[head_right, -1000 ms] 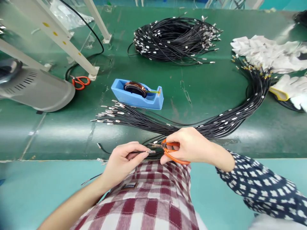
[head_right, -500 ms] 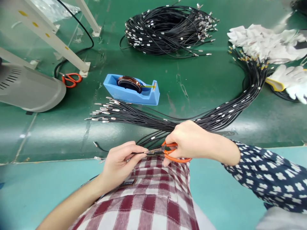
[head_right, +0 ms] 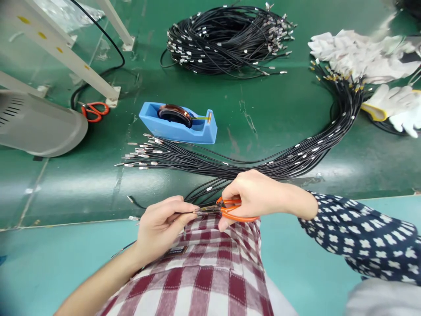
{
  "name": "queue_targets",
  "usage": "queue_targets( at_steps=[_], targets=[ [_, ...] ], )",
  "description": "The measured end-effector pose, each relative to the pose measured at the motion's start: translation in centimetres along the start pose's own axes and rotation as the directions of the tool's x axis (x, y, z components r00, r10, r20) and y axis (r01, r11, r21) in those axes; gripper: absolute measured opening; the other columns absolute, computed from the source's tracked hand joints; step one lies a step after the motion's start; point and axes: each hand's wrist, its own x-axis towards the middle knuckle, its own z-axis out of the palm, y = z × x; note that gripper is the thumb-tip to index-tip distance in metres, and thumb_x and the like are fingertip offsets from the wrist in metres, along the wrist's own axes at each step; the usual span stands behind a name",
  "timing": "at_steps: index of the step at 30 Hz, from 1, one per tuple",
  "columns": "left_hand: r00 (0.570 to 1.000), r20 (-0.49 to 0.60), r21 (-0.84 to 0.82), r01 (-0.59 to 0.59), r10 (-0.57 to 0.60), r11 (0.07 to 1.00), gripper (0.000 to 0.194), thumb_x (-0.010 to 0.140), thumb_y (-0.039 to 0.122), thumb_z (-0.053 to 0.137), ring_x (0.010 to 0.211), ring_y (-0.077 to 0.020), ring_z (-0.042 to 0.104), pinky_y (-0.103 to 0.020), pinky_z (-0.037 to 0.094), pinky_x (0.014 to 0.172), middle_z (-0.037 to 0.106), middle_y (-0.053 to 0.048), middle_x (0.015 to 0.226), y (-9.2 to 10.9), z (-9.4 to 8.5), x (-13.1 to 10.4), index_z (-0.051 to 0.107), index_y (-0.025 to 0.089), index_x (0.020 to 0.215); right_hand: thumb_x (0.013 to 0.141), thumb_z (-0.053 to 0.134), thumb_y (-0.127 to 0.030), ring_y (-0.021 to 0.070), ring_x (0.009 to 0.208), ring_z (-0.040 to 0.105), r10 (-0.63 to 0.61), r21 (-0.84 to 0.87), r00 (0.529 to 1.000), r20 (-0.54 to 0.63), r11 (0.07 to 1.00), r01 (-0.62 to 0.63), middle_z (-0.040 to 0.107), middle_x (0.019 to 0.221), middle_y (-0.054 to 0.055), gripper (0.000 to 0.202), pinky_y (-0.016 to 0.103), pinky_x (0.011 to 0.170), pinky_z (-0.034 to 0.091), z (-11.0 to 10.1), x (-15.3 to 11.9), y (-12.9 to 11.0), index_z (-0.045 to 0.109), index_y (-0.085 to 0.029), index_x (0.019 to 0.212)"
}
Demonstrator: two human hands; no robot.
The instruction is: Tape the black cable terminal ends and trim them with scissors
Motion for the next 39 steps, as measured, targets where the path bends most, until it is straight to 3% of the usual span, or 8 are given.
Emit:
queue_targets(
  at_steps=[6, 17, 20, 22, 27, 30, 34, 39],
  targets=[
    [1.0, 0.007, 0.007, 0.0, 0.0, 1.0, 0.01, 0.085, 0.007, 0.065, 0.052, -0.0085, 0.052, -0.018, 0.039, 0.045, 0.071, -0.003, 0.068, 0.1, -0.1, 0.3, 0.069, 0.016, 0.087, 0.076, 0.062, -0.029, 0.0074, 0.046, 0.026, -0.044, -0.167, 0.994, -0.099, 0.986, 0.027, 0.047, 0.047, -0.008, 0.027, 0.027, 0.061, 0.027, -0.4, -0.1, -0.6, 0.048, -0.019, 0.056],
    [0.997, -0.023, 0.061, -0.078, 0.079, 0.995, 0.015, 0.086, 0.007, 0.064, 0.051, -0.0088, 0.049, -0.019, 0.038, 0.047, 0.061, 0.001, 0.061, -0.3, 0.2, -0.2, 0.07, 0.017, 0.095, 0.072, 0.067, -0.024, 0.0095, 0.048, 0.023, 0.002, -0.2, 0.999, -0.039, 0.98, -0.01, 0.038, 0.041, -0.007, 0.037, 0.026, 0.052, 0.02, -0.3, -0.1, -0.9, 0.037, -0.018, 0.05],
    [0.999, -0.045, 0.034, -0.026, 0.028, 0.999, 0.013, 0.085, 0.007, 0.066, 0.051, -0.0091, 0.05, -0.019, 0.039, 0.047, 0.061, 0.001, 0.06, -0.4, 0.2, -0.3, 0.071, 0.017, 0.091, 0.077, 0.066, -0.029, 0.0082, 0.047, 0.023, 0.037, -0.052, 0.999, -0.034, 0.998, -0.038, 0.033, 0.042, -0.007, 0.043, 0.025, 0.05, 0.02, 0.4, 0.1, -0.5, 0.036, -0.017, 0.049],
    [0.997, -0.047, -0.01, 0.065, -0.066, 0.998, 0.01, 0.085, 0.009, 0.066, 0.054, -0.0097, 0.054, -0.019, 0.042, 0.049, 0.065, -0.001, 0.064, -0.4, 0.1, -0.3, 0.072, 0.017, 0.088, 0.08, 0.066, -0.037, 0.0069, 0.046, 0.025, 0.102, 0.167, 0.995, 0.005, 0.981, -0.102, 0.034, 0.044, -0.008, 0.044, 0.023, 0.047, 0.02, 1.0, 0.2, 0.2, 0.039, -0.018, 0.05],
    [0.948, 0.04, -0.122, 0.317, -0.315, 0.94, 0.011, 0.088, 0.015, 0.063, 0.069, -0.0138, 0.069, -0.021, 0.053, 0.062, 0.076, -0.005, 0.08, -0.1, 0.0, 0.0, 0.074, 0.016, 0.088, 0.077, 0.071, -0.051, 0.0078, 0.047, 0.043, 0.308, 0.664, 0.951, 0.006, 0.71, -0.234, 0.054, 0.053, -0.004, 0.041, 0.021, 0.044, 0.031, 2.1, 0.8, 1.6, 0.054, -0.016, 0.062],
    [0.919, 0.035, -0.114, 0.394, -0.393, 0.912, 0.012, 0.089, 0.019, 0.063, 0.066, -0.0135, 0.067, -0.02, 0.052, 0.06, 0.076, -0.004, 0.078, 0.0, 0.2, 0.3, 0.074, 0.016, 0.085, 0.07, 0.079, -0.046, 0.0092, 0.052, 0.05, 0.323, 0.779, 0.945, -0.045, 0.604, -0.169, 0.062, 0.061, -0.001, 0.035, 0.021, 0.048, 0.039, 2.3, 1.4, 1.1, 0.064, -0.014, 0.069],
    [0.904, 0.028, -0.101, 0.427, -0.426, 0.899, 0.014, 0.09, 0.021, 0.061, 0.063, -0.0113, 0.062, -0.019, 0.049, 0.056, 0.072, -0.002, 0.074, 0.0, 0.4, 0.5, 0.071, 0.016, 0.081, 0.061, 0.086, -0.036, 0.0075, 0.052, 0.051, 0.324, 0.87, 0.943, -0.083, 0.485, -0.09, 0.063, 0.061, -0.003, 0.03, 0.019, 0.048, 0.04, 2.5, 2.4, -0.2, 0.067, -0.014, 0.07],
    [0.927, 0.02, -0.054, 0.376, -0.375, 0.925, 0.012, 0.091, 0.018, 0.059, 0.058, -0.009, 0.055, -0.018, 0.044, 0.052, 0.066, 0.0, 0.072, -0.4, 0.5, 0.3, 0.069, 0.017, 0.097, 0.065, 0.083, -0.034, 0.0064, 0.051, 0.049, 0.359, 0.909, 0.931, -0.067, 0.407, -0.091, 0.064, 0.06, -0.004, 0.024, 0.018, 0.046, 0.037, 2.9, 3.2, -0.2, 0.068, -0.015, 0.071]
  ],
)
